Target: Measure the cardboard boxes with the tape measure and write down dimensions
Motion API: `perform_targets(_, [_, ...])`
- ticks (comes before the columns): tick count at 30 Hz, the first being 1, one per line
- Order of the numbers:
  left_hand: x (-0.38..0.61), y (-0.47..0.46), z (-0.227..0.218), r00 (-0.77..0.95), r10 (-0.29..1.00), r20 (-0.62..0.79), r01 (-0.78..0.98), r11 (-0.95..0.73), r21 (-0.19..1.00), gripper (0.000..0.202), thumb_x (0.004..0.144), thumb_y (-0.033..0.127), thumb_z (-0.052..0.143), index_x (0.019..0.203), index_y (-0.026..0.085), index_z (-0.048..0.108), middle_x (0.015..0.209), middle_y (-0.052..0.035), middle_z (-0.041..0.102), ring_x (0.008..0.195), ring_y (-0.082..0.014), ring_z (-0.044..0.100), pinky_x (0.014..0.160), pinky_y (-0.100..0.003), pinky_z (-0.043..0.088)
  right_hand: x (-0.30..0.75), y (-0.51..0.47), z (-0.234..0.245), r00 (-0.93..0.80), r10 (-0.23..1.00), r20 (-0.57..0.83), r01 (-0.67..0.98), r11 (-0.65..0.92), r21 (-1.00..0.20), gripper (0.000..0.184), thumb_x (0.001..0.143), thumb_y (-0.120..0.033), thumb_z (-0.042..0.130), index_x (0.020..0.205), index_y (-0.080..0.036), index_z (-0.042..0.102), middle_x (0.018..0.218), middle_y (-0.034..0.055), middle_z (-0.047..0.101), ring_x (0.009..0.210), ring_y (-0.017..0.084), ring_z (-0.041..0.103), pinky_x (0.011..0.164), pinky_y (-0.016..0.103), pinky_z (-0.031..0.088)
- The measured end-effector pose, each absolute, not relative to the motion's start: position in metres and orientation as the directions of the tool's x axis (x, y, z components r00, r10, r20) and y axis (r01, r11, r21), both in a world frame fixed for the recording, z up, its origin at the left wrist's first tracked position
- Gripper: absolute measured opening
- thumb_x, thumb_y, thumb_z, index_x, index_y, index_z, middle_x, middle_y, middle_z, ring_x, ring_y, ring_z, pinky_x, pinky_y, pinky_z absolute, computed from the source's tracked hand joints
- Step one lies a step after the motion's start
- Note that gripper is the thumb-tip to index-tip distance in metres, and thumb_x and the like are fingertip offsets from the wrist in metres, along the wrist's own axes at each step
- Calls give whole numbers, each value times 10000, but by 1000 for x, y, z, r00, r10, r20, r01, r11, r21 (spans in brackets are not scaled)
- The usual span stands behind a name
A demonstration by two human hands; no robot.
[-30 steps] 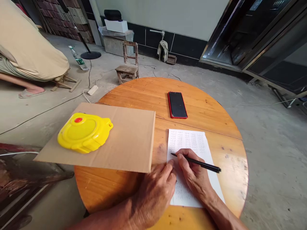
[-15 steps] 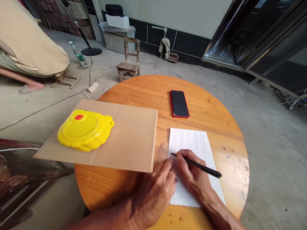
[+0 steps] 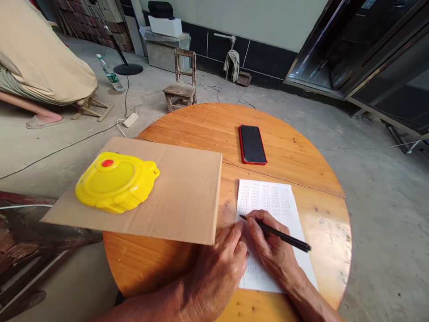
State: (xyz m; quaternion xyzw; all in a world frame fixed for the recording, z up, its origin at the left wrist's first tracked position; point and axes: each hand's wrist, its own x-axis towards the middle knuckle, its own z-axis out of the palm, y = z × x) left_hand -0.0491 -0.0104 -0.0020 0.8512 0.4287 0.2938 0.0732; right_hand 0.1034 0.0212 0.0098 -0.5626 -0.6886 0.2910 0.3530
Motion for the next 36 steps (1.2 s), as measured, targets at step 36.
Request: perform_targets(36, [-50, -9, 2, 494, 767, 410, 708, -628, 323, 197, 863, 43, 531, 1000, 51, 672, 1120, -179, 691, 1027, -245, 673, 895, -363, 585, 104, 19, 13, -75, 979, 188, 583, 196, -788, 158, 945, -251, 518, 831, -195, 611, 602, -37, 540, 525, 105, 480, 475, 221, 375])
